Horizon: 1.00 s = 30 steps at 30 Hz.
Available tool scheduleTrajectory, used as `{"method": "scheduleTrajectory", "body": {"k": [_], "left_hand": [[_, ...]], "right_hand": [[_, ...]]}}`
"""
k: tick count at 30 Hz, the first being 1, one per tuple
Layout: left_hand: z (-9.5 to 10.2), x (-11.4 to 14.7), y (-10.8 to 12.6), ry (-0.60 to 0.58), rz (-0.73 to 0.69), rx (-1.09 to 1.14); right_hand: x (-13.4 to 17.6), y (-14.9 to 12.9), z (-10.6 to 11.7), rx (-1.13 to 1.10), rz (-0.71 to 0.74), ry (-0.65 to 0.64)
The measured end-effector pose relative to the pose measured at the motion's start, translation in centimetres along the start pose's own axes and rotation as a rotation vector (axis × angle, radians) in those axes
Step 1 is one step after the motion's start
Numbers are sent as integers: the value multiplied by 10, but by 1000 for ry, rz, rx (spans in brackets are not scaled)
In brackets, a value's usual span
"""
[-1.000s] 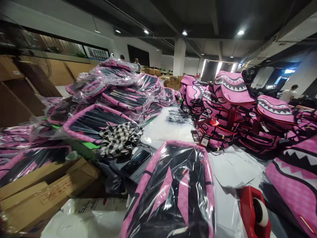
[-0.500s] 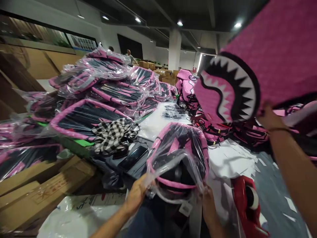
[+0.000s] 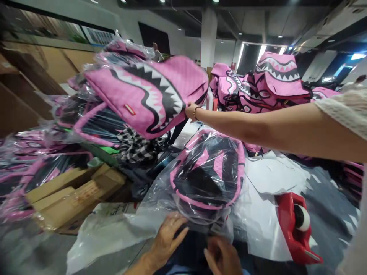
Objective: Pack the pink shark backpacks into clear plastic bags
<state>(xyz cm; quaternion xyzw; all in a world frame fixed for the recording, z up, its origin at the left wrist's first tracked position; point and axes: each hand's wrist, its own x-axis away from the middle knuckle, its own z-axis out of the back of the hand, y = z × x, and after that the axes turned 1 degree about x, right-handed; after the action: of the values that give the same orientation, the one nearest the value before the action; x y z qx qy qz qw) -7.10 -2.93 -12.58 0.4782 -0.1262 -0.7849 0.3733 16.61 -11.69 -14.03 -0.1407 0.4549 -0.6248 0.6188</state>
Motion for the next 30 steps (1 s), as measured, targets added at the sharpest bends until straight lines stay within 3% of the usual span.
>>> {"method": "scheduleTrajectory", "body": {"k": [2,3,6,9,13,16,18,23,27,30], "left_hand": [[1,-20,5,79,-310,-210],[4,-31,6,99,-400,-281],[15,-62,3,110,-521,-418],[26,-90,2,6,-561,-473],[31,-107,-3,-208,-615,-470],[25,-102,-10,-246,-612,-498],[19,-102,-14,-317,-575,-491],[14,-141,-12,-732,-397,-434],[5,-167,-8,-745,-300,-368],[-5,-163,-12,-716,-203,-299]], "right_hand": [[-28,-25,-9,96,217,131],[-45,-35,-8,156,295,218],[-83,-54,4,364,477,380],[-95,-51,7,521,641,372],[-84,-32,-4,533,615,358],[-78,-28,-10,575,544,363],[-85,-34,-10,643,548,299],[-151,-49,9,713,443,-200],[-205,-51,38,647,393,-396],[-204,-48,51,565,307,-465]]}}
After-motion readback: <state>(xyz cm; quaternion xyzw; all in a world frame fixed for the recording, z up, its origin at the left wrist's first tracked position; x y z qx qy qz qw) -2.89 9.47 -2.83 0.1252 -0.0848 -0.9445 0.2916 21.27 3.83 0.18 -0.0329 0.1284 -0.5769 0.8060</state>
